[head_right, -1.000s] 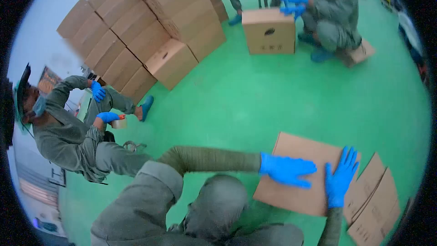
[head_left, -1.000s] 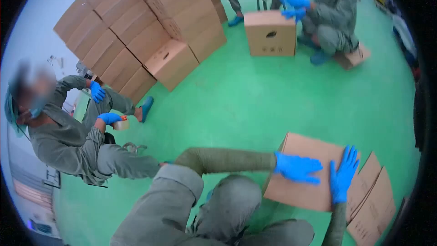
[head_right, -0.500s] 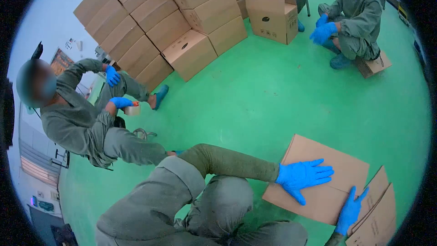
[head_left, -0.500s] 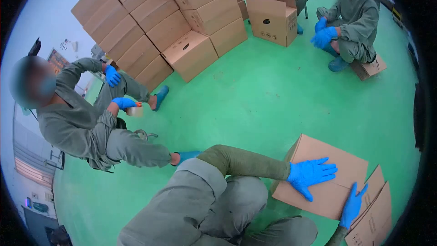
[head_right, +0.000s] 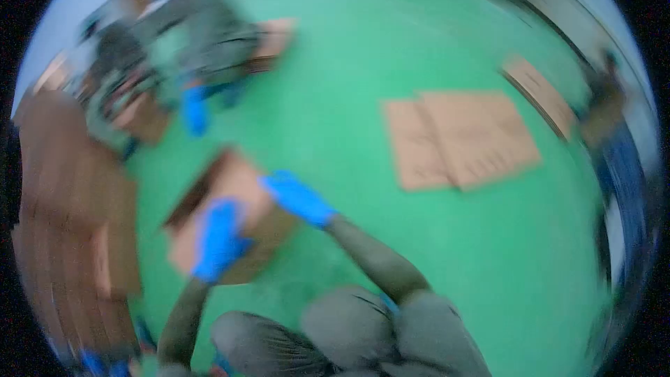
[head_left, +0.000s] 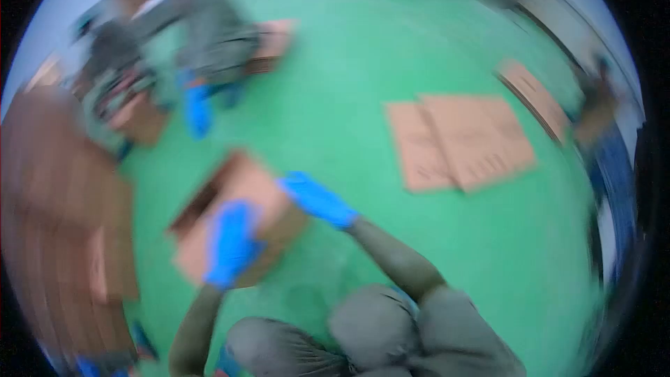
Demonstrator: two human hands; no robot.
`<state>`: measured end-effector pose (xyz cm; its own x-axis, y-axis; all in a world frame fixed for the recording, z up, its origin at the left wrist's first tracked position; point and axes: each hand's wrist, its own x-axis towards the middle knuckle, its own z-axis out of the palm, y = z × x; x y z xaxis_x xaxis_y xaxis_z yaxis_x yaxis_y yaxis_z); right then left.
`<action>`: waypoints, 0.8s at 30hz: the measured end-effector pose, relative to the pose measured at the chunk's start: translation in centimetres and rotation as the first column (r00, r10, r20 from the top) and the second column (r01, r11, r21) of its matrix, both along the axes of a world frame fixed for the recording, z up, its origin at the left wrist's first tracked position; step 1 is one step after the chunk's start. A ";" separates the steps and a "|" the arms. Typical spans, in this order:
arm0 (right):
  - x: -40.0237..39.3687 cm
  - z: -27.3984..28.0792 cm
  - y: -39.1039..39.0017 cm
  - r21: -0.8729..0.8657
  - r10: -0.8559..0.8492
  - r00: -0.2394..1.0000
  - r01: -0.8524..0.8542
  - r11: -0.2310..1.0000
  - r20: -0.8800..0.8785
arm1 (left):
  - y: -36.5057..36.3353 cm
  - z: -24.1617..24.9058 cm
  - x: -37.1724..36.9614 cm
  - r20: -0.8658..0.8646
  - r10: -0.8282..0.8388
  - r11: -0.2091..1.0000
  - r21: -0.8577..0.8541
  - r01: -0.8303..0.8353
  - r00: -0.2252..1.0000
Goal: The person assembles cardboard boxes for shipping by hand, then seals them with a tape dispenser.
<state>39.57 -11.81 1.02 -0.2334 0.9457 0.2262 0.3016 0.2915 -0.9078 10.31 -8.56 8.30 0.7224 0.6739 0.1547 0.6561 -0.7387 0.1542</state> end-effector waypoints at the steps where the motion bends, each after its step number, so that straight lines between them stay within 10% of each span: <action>1: 0.0 -1.5 0.9 -0.023 0.006 0.993 -0.003 1.000 0.120 | 1.3 0.1 -2.6 -0.113 0.175 0.975 0.158 -0.156 0.978; 2: 0.4 4.5 -1.5 -0.443 -0.276 0.959 0.273 0.854 0.060 | 2.0 0.3 -4.8 -0.178 0.326 0.923 0.270 -0.273 0.928; 3: 3.0 2.6 -2.3 -0.438 -0.412 0.906 0.409 0.800 0.094 | 2.5 0.7 -6.7 -0.189 0.410 0.888 0.308 -0.342 0.893; 6: 10.8 -5.5 -3.4 -0.347 -0.725 0.666 0.731 0.587 0.176 | -0.4 2.9 -7.9 -0.206 0.507 0.862 0.157 -0.483 0.837; 9: 24.7 -19.2 -11.9 0.102 -0.719 0.218 0.922 0.373 0.660 | -6.1 -3.2 -15.7 -0.189 0.513 0.852 -0.009 -0.524 0.837; 10: 26.6 -10.7 -15.2 -0.428 -0.982 0.177 0.894 0.132 0.067 | -10.2 -0.2 -10.4 -0.298 0.511 0.859 0.140 -0.492 0.806; 12: 35.5 -22.6 -17.1 -0.299 -0.885 -0.362 0.844 -0.445 0.294 | -14.0 -3.7 -13.1 -0.373 0.613 0.695 -0.162 -0.700 0.696; 14: 42.4 -28.4 -18.9 -0.358 -0.882 -0.200 0.858 -0.368 0.428 | -16.6 -7.3 -14.8 -0.388 0.650 0.607 -0.253 -0.754 0.654; 17: 44.3 -27.5 -17.1 -0.737 -0.898 -0.383 0.667 -0.108 -0.216 | -18.0 -10.5 -16.5 -0.386 0.646 0.563 -0.342 -0.752 0.659; 20: 44.4 -28.1 -15.9 -0.720 -0.889 -0.386 0.687 -0.100 -0.245 | -17.5 -11.9 -18.6 -0.304 0.605 0.612 -0.413 -0.674 0.736; 24: 43.2 -21.7 -16.6 -0.609 -0.868 -0.054 0.734 0.301 -0.494 | -15.7 -6.1 -11.3 -0.255 0.622 0.587 -0.474 -0.656 0.741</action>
